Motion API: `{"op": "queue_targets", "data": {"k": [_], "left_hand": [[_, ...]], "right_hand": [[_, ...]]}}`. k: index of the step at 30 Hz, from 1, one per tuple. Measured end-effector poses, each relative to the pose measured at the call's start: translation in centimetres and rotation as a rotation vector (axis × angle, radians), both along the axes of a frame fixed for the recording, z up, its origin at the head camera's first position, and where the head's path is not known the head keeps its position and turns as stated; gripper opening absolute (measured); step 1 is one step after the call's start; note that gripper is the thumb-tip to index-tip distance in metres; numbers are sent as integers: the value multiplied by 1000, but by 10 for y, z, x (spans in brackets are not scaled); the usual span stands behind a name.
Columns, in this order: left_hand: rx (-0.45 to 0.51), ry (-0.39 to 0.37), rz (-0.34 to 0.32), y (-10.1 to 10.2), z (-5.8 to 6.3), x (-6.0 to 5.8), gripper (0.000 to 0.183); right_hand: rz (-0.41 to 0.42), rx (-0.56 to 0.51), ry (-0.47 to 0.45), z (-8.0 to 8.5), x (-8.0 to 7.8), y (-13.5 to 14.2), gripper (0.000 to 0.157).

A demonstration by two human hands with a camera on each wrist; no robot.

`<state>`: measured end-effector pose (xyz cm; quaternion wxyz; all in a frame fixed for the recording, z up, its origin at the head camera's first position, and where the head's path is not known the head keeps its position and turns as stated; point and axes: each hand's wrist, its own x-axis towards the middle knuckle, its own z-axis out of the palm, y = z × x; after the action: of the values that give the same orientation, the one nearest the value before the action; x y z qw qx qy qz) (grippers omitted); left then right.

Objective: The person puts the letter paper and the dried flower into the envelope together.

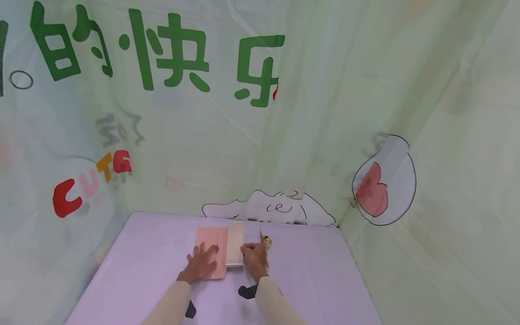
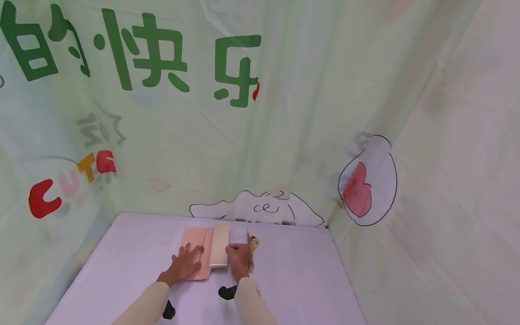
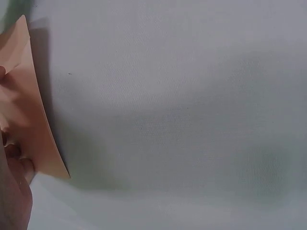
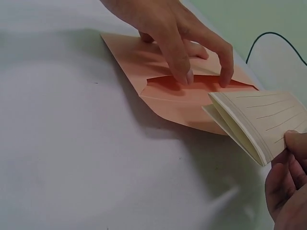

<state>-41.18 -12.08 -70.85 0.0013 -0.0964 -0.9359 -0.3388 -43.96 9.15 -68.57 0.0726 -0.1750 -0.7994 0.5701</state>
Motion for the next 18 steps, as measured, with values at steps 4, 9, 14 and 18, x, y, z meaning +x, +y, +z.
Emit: {"op": "queue_targets", "data": {"k": [4, 9, 14, 18], "left_hand": [[-19, -15, 20, -1, -14, -7, 48], [-30, 29, 23, -2, -25, -9, 47], [-24, 52, 5, -4, -17, -6, 46], [-34, -1, 17, -4, -6, -6, 47]], "right_hand": [[2, 11, 3, -1, 4, -11, 7], [-5, 29, -21, -4, 9, -20, 5], [-37, 66, 5, -27, 0, -25, 6], [-59, 132, 20, -31, -1, -31, 9]]}}
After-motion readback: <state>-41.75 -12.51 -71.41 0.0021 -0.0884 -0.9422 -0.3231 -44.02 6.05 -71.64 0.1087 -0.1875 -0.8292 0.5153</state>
